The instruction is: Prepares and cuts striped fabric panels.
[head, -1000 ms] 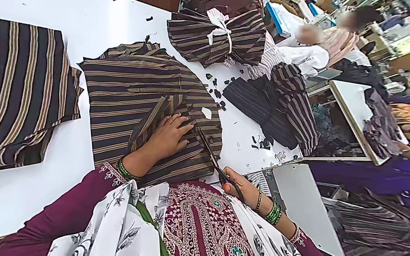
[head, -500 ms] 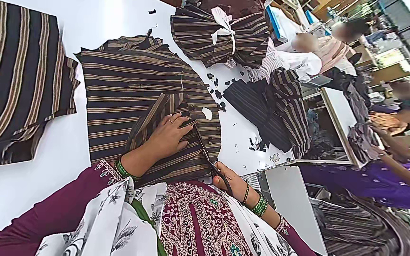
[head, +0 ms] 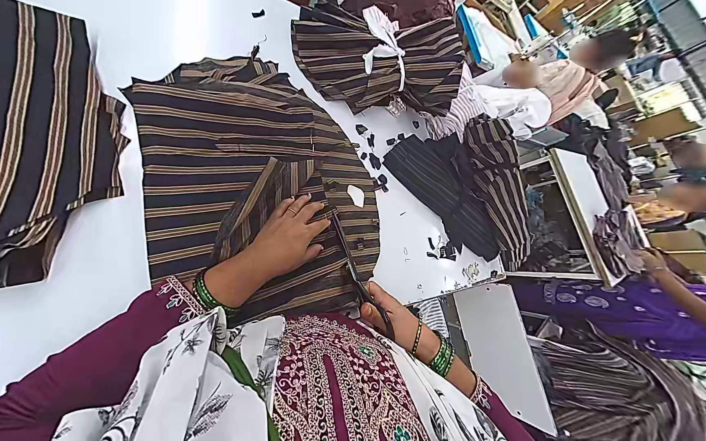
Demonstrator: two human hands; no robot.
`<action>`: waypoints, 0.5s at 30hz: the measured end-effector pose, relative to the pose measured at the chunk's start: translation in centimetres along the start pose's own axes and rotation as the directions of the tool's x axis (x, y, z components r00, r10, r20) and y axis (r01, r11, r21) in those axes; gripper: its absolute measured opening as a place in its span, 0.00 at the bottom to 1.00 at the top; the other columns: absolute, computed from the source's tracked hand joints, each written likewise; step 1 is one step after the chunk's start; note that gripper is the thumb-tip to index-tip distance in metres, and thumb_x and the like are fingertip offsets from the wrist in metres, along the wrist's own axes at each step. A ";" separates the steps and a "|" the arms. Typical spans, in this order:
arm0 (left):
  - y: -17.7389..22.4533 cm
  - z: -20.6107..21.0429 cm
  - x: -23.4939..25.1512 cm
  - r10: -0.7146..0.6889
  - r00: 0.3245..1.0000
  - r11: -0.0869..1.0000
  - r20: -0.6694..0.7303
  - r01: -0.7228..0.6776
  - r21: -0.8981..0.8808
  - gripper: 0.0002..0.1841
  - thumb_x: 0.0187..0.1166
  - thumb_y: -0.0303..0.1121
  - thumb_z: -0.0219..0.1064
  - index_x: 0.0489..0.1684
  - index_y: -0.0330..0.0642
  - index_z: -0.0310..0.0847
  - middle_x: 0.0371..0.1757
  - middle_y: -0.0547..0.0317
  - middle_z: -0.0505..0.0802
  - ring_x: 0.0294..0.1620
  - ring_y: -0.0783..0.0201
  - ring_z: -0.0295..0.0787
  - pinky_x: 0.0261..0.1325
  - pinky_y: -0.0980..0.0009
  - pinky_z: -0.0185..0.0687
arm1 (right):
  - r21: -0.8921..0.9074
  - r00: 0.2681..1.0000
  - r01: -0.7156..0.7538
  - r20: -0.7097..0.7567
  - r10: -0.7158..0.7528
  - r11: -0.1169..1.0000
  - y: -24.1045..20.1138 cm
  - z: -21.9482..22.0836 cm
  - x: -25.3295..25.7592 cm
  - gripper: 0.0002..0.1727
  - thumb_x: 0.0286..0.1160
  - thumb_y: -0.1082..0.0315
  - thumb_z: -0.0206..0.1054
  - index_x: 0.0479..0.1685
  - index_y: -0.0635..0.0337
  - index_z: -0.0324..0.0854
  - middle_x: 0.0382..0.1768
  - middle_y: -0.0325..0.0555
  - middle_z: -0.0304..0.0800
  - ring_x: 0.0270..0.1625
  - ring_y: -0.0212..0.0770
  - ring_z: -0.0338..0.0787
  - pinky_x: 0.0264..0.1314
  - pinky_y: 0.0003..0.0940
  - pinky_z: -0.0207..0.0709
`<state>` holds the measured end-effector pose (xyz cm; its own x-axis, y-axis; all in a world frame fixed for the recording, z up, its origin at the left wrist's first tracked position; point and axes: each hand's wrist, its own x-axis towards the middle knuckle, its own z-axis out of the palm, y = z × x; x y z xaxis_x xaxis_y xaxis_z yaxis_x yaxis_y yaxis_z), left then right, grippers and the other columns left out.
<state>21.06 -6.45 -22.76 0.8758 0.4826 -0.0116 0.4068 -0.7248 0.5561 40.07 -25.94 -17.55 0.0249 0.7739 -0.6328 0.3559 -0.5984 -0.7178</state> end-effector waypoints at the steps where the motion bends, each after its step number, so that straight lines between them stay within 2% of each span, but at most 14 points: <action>1: -0.1 0.1 0.0 0.005 1.000 1.000 -0.011 -0.005 0.001 0.24 0.86 0.45 0.63 0.78 0.48 0.80 0.89 0.46 0.71 0.94 0.40 0.52 0.90 0.37 0.40 | 0.017 1.000 -0.018 0.012 0.018 1.000 -0.3 -0.1 0.2 0.38 0.67 0.27 0.66 0.48 0.57 0.67 0.24 0.25 0.71 0.24 0.18 0.72 0.32 0.17 0.69; 5: 0.1 -0.1 0.0 -0.007 1.000 1.000 0.007 0.007 -0.008 0.24 0.86 0.45 0.64 0.79 0.48 0.80 0.89 0.46 0.70 0.94 0.41 0.51 0.91 0.38 0.39 | 0.110 0.999 -0.034 -0.011 0.035 0.993 -0.9 0.2 0.7 0.30 0.73 0.37 0.67 0.45 0.56 0.66 0.18 0.26 0.70 0.19 0.21 0.72 0.28 0.18 0.70; 8: 0.1 -0.1 -0.1 -0.004 1.000 1.000 0.000 0.004 -0.004 0.24 0.85 0.45 0.64 0.78 0.48 0.80 0.88 0.46 0.71 0.94 0.41 0.53 0.91 0.38 0.40 | 0.131 0.999 -0.037 -0.031 0.041 0.991 -0.8 0.3 0.7 0.29 0.73 0.39 0.69 0.44 0.55 0.66 0.18 0.25 0.69 0.18 0.20 0.71 0.26 0.17 0.69; 13: 0.1 -0.1 -0.1 -0.006 1.000 1.000 0.003 0.006 -0.012 0.24 0.85 0.45 0.64 0.78 0.49 0.80 0.89 0.45 0.71 0.94 0.40 0.51 0.91 0.38 0.39 | 0.057 0.998 0.019 -0.067 -0.015 0.998 -0.5 0.5 0.7 0.24 0.77 0.44 0.68 0.41 0.57 0.68 0.19 0.25 0.68 0.19 0.19 0.70 0.28 0.17 0.68; 15: 0.3 -0.5 -0.1 -0.027 0.999 1.000 0.037 0.028 -0.014 0.25 0.86 0.45 0.63 0.80 0.50 0.78 0.89 0.46 0.70 0.94 0.40 0.49 0.91 0.37 0.37 | 0.082 0.997 0.025 -0.079 -0.019 0.996 -0.4 0.5 0.7 0.25 0.75 0.42 0.69 0.41 0.56 0.68 0.18 0.24 0.69 0.18 0.19 0.70 0.27 0.16 0.68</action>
<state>20.99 -6.46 -22.20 0.8732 0.4840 -0.0573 0.4274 -0.7040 0.5672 39.45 -25.33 -17.85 0.0918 0.7988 -0.5945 0.2790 -0.5938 -0.7547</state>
